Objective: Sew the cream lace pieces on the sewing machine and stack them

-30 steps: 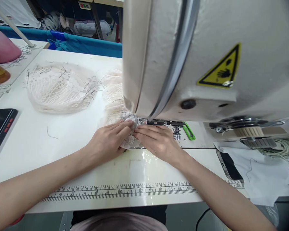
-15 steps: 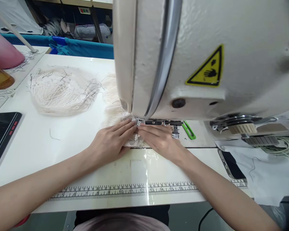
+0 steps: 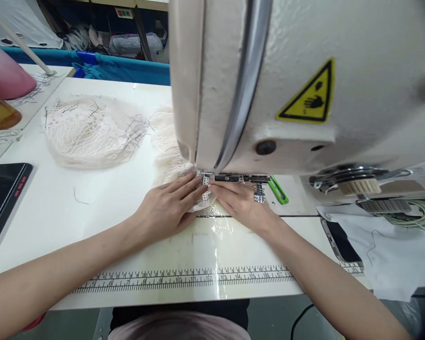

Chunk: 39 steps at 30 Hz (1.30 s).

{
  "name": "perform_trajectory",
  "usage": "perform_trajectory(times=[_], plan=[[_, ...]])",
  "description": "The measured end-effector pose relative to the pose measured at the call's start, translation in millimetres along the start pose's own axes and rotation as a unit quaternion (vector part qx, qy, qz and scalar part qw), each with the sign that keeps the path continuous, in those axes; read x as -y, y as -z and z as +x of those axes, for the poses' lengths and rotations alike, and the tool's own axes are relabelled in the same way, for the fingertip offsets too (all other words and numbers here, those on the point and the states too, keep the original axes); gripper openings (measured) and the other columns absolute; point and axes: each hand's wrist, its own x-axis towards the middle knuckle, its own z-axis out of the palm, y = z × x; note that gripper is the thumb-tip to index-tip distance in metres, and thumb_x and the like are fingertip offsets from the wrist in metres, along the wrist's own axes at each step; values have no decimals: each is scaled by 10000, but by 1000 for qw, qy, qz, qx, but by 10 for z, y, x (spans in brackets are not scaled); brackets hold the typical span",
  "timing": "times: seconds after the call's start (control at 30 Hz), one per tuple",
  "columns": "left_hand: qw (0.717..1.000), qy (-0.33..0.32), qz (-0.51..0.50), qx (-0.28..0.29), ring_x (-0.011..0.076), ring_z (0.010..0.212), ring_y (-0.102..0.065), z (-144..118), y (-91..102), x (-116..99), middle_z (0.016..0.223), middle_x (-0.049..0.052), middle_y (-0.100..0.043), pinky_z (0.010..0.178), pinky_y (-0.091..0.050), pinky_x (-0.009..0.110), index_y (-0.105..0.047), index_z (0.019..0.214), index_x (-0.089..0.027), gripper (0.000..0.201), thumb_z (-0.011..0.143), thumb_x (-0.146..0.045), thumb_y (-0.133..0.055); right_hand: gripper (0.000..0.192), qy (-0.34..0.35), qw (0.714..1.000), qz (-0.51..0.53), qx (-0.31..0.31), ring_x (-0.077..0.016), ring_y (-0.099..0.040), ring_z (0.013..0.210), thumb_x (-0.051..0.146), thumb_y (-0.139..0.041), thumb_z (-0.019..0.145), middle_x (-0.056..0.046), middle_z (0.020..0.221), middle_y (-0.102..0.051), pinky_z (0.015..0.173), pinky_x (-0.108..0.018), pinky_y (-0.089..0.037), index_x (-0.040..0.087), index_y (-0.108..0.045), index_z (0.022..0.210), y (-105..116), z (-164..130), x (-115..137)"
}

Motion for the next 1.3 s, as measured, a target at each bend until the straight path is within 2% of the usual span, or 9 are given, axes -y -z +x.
perform_trajectory(times=[0.17,0.3,0.37,0.53,0.6,0.8,0.93,1.07,1.3], plan=[[1000,5,0,12,279,1252,-559,2,-15,0,1334,116,-599,994,-543,409,-596,1298,-118,413,936,-260,-459,247,-18,1000,-4,14,-136,-675,785,133,-471,925,-24,932,-736,695,-273,-536,201,-706,891,12,37,29],[1000,16,-5,15,289,1264,-546,13,-29,8,1340,118,-593,1007,-534,429,-596,1299,-121,409,954,-284,-448,269,-45,999,7,3,-137,-667,815,154,-442,953,-25,940,-733,709,-277,-529,195,-702,899,-10,50,33],[1000,9,-2,5,286,1257,-551,17,-35,22,1331,119,-599,1010,-533,424,-602,1288,-109,399,956,-267,-447,264,-27,1000,-10,-3,-141,-664,843,160,-446,957,-27,971,-732,735,-279,-526,193,-702,905,-11,54,27],[998,-68,-3,-17,235,1186,-611,8,-30,85,1287,94,-627,983,-554,364,-618,1239,-66,376,960,-178,-393,212,34,995,-89,15,-140,-661,856,141,-497,936,-21,1001,-724,751,-276,-518,213,-689,990,-20,31,4],[997,-80,-5,-22,230,1161,-627,-1,-16,117,1277,97,-631,968,-563,355,-624,1226,-59,374,958,-170,-388,236,50,991,-124,16,-130,-659,861,99,-501,925,-21,1030,-720,756,-267,-511,209,-674,1044,-49,1,-1],[997,-79,-18,-9,236,1189,-606,-19,26,192,1287,117,-622,1019,-529,360,-618,1245,-65,389,932,-161,-409,268,92,974,-207,4,-111,-651,908,69,-514,916,8,1109,-709,740,-274,-459,211,-630,1112,-98,-44,90],[998,-66,-13,-8,217,1182,-612,-19,18,204,1272,99,-637,1028,-521,343,-644,1214,-97,386,929,-162,-392,217,106,976,-188,8,-118,-640,993,76,-500,920,30,1026,-728,709,-280,-429,216,-633,1019,-64,13,195],[998,-50,-22,-14,211,1186,-611,-17,5,198,1272,91,-639,1038,-514,343,-643,1216,-114,384,917,-163,-407,193,133,976,-171,-14,-115,-651,987,55,-524,899,42,965,-738,707,-280,-430,202,-635,957,-45,55,228],[999,-35,-2,-21,241,1174,-621,-8,4,168,1248,113,-655,1019,-528,354,-657,1180,-95,356,912,-197,-446,209,136,975,-174,-11,-108,-649,1006,44,-530,888,41,1030,-737,671,-273,-435,197,-644,974,-53,35,198]])
